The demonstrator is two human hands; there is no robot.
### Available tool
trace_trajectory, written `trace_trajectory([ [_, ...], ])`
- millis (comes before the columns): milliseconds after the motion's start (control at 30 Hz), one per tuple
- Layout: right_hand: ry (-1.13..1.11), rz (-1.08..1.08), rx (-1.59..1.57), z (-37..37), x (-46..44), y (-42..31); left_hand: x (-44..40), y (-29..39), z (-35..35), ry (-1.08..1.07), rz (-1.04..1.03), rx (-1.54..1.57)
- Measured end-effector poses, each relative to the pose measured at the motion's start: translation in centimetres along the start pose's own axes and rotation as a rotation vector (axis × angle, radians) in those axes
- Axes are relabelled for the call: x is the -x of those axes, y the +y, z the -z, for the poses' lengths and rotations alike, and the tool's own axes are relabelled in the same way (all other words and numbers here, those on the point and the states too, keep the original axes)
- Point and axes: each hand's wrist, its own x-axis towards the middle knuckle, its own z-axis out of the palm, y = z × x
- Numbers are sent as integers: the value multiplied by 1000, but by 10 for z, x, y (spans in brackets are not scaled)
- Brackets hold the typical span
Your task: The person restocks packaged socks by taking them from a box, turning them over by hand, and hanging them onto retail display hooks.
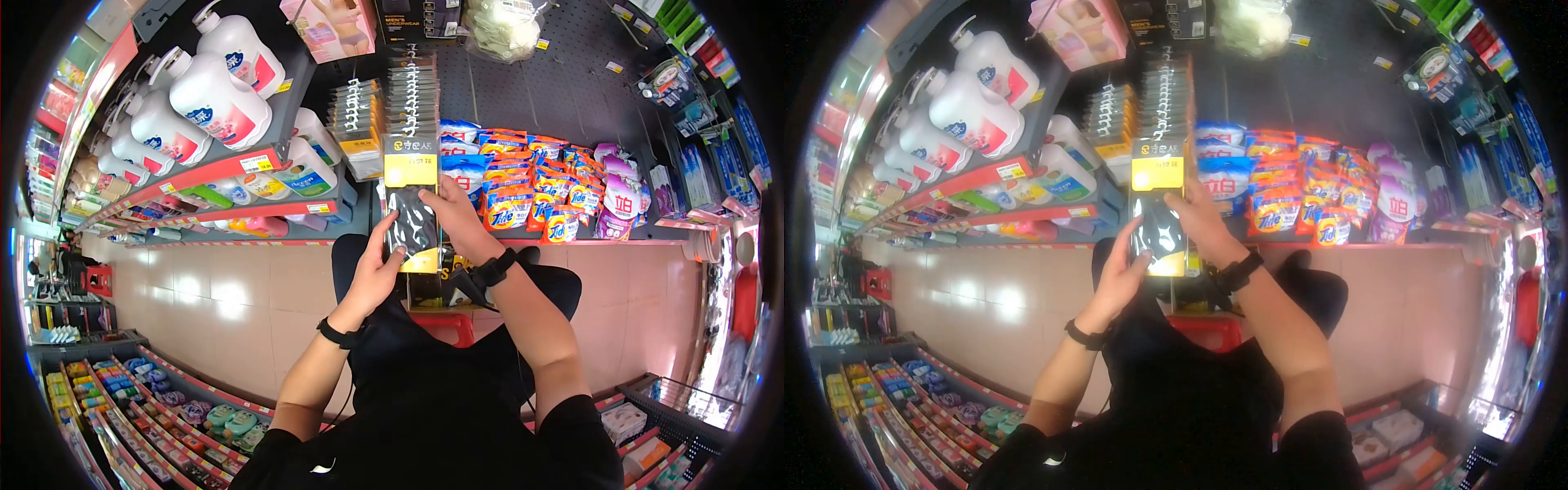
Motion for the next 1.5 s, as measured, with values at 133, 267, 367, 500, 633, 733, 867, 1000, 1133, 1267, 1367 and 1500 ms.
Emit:
trace_trajectory([
  [133, 30, 2, 35, 4, -15, 4, -13, -1, 1, 5, 76, 18],
  [267, 36, -10, -10, 9, -23, 7, -25, -17, -1, -8, 60, 10],
  [367, 37, -48, -23, 20, -37, 24, -33, -20, -3, -26, 113, 55],
  [500, 63, -66, 21, 25, -54, 39, -47, -37, -3, -41, 148, 94],
  [633, 152, -50, 137, 26, -75, 49, -63, -51, 2, -55, 215, 33],
  [733, 114, -124, 38, 30, -90, 48, -85, -80, 14, 44, 8, -327],
  [867, 124, -156, 151, 46, -123, 64, -115, -53, 21, 114, -182, -446],
  [1000, 207, -45, 260, 20, -106, 13, -152, -6, 14, 52, -70, -311],
  [1133, 555, 237, 659, 24, -113, 20, -171, -13, 6, 3, -155, -317],
  [1267, 558, 251, 647, 30, -131, 20, -186, -22, 3, 48, -148, -312],
  [1367, 448, 139, 504, 30, -139, 8, -203, -28, 7, 53, -191, -288],
  [1500, 519, 170, 530, 28, -141, 11, -206, -26, 10, -3, -96, -259],
])
